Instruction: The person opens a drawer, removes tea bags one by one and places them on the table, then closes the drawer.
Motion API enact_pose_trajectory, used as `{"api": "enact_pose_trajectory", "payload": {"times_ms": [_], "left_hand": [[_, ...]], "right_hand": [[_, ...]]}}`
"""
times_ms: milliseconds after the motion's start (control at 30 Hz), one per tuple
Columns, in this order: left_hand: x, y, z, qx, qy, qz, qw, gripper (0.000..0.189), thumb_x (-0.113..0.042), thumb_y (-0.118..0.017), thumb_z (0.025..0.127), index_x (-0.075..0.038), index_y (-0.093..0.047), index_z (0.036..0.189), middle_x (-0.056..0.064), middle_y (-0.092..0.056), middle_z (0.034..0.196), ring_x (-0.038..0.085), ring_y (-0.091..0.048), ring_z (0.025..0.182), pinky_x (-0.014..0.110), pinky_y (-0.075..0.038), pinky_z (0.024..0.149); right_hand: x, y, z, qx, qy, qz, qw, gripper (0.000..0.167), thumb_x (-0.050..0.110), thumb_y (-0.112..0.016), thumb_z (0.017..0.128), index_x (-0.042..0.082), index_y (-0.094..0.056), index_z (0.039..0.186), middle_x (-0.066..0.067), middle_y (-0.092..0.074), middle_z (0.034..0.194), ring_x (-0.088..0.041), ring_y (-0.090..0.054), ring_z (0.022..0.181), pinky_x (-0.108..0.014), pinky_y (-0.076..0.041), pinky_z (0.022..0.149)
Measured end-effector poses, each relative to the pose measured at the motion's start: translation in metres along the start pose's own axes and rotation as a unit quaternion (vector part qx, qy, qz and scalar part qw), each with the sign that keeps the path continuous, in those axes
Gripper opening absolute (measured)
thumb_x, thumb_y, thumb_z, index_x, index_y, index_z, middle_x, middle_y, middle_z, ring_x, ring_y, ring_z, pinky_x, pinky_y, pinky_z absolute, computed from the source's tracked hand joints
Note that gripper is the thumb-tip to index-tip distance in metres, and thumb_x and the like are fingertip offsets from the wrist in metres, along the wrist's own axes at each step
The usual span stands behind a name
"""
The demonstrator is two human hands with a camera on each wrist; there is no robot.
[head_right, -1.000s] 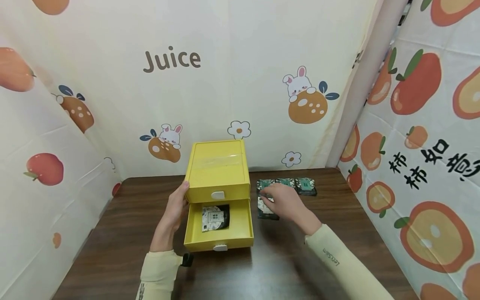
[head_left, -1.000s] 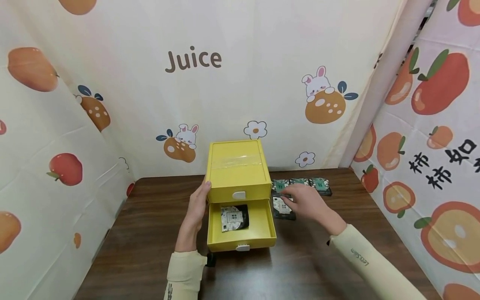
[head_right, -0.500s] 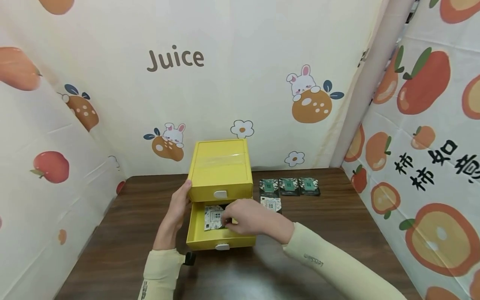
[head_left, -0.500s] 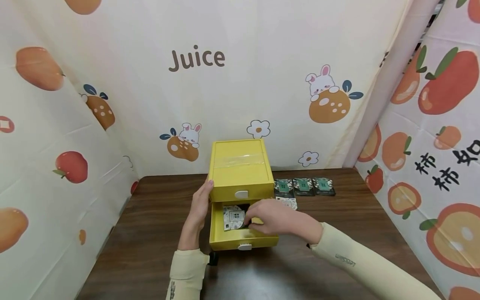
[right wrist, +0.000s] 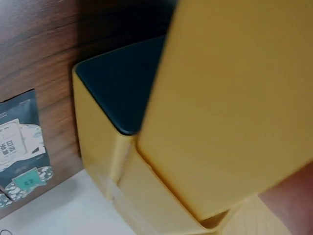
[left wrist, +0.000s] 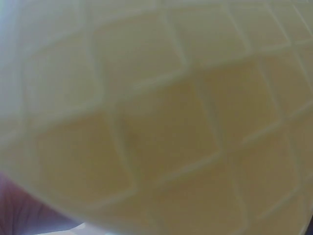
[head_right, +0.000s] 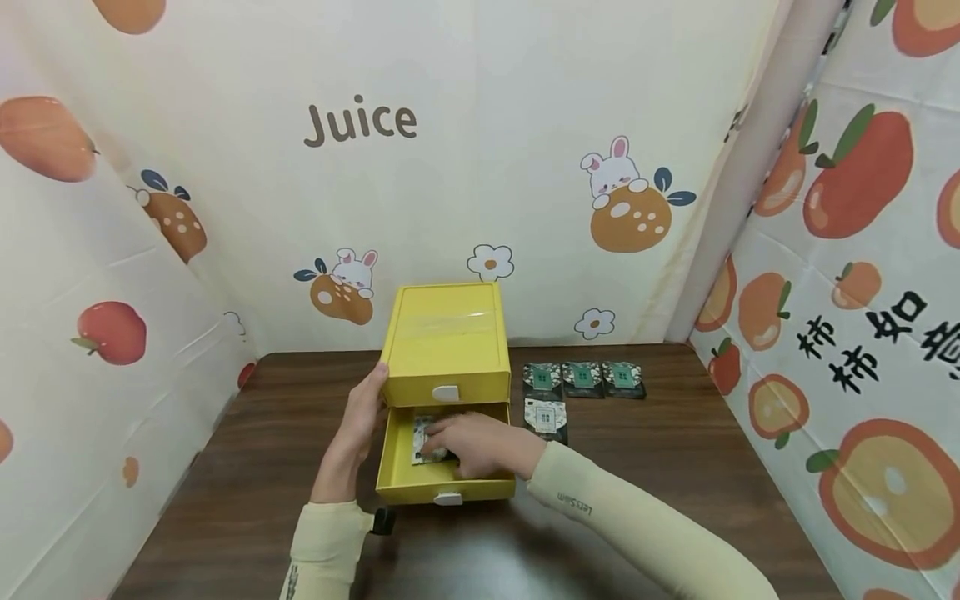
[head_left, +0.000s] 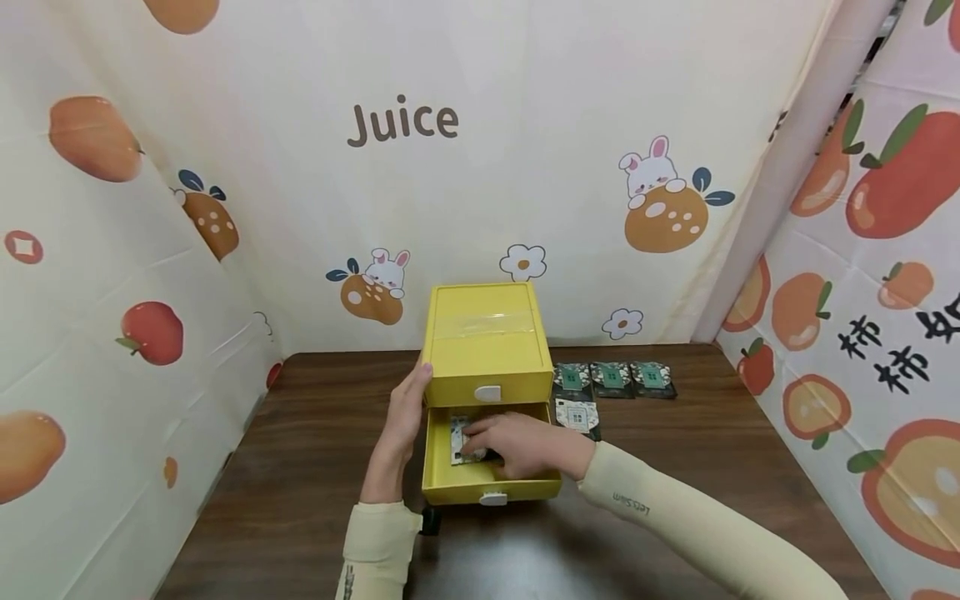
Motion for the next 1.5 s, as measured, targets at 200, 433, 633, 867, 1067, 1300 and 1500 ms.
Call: {"api": "enact_pose_trajectory", "payload": {"times_ms": [200,433,633,867,1067,1300,1500], "left_hand": [[0.002,-0.004,-0.003,0.012,0.003,-0.004,0.9999,0.055,-0.056,-0.040,0.100,-0.033,-0.035,0.150,-0.013,-0.032,0.152,0.012,-0.025,0.140,0.047,-0.023,0.111],[-0.019,-0.014,-0.008,0.047,0.000,-0.014,0.9988,0.052,-0.043,-0.036,0.105,-0.025,-0.029,0.153,-0.011,-0.026,0.154,0.011,-0.019,0.141,0.043,-0.019,0.113],[-0.034,-0.018,-0.011,0.054,0.006,-0.008,0.9985,0.053,-0.040,-0.035,0.106,-0.018,-0.028,0.153,-0.008,-0.025,0.155,0.012,-0.020,0.141,0.041,-0.021,0.112],[-0.008,-0.016,0.000,0.039,0.009,-0.012,0.9991,0.051,-0.043,-0.036,0.105,-0.023,-0.031,0.152,-0.008,-0.028,0.154,0.013,-0.023,0.140,0.043,-0.023,0.111],[0.002,-0.011,0.002,0.021,-0.001,0.000,0.9998,0.055,-0.054,-0.036,0.101,-0.031,-0.033,0.151,-0.010,-0.031,0.153,0.012,-0.027,0.138,0.046,-0.023,0.111],[0.003,-0.002,0.000,0.016,0.009,-0.002,0.9998,0.055,-0.050,-0.036,0.103,-0.027,-0.030,0.152,-0.007,-0.028,0.154,0.015,-0.024,0.140,0.048,-0.019,0.112],[-0.019,-0.002,-0.006,0.025,0.006,-0.005,0.9996,0.052,-0.040,-0.035,0.106,-0.019,-0.028,0.153,0.000,-0.026,0.156,0.018,-0.024,0.140,0.050,-0.020,0.111]], "right_hand": [[-0.009,-0.015,-0.004,0.024,-0.047,-0.072,0.9960,0.070,0.013,-0.075,0.084,0.034,-0.047,0.144,-0.001,-0.041,0.148,-0.022,-0.041,0.130,-0.041,-0.039,0.102],[-0.009,-0.010,-0.003,-0.046,-0.059,-0.138,0.9876,0.037,0.016,-0.065,0.095,0.024,-0.056,0.130,0.000,-0.053,0.129,-0.016,-0.052,0.113,-0.034,-0.046,0.093],[-0.006,-0.007,-0.006,-0.101,-0.041,-0.179,0.9777,0.023,0.018,-0.057,0.099,0.022,-0.062,0.121,0.003,-0.062,0.118,-0.014,-0.059,0.101,-0.030,-0.049,0.083],[0.000,0.005,-0.020,-0.101,-0.035,-0.117,0.9873,0.033,0.005,-0.061,0.094,0.025,-0.067,0.119,0.006,-0.067,0.104,-0.006,-0.060,0.083,-0.025,-0.050,0.068],[0.003,0.026,-0.048,-0.144,-0.041,-0.046,0.9876,0.042,-0.004,-0.057,0.091,0.022,-0.064,0.123,0.006,-0.067,0.107,-0.005,-0.058,0.077,-0.024,-0.050,0.066],[-0.005,0.053,-0.090,-0.198,-0.058,-0.003,0.9784,0.053,-0.014,-0.054,0.086,0.018,-0.061,0.128,0.005,-0.064,0.119,-0.010,-0.062,0.100,-0.029,-0.052,0.078],[-0.022,0.077,-0.128,-0.253,-0.088,-0.027,0.9631,0.064,-0.020,-0.057,0.073,0.013,-0.061,0.128,0.001,-0.064,0.120,-0.012,-0.063,0.091,-0.029,-0.051,0.066]]}}
Point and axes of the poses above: each hand's wrist, its own z-axis towards the middle knuckle, its own y-axis out of the back of the hand, x = y × z, the point moved 9 cm from there along z, towards the middle knuckle
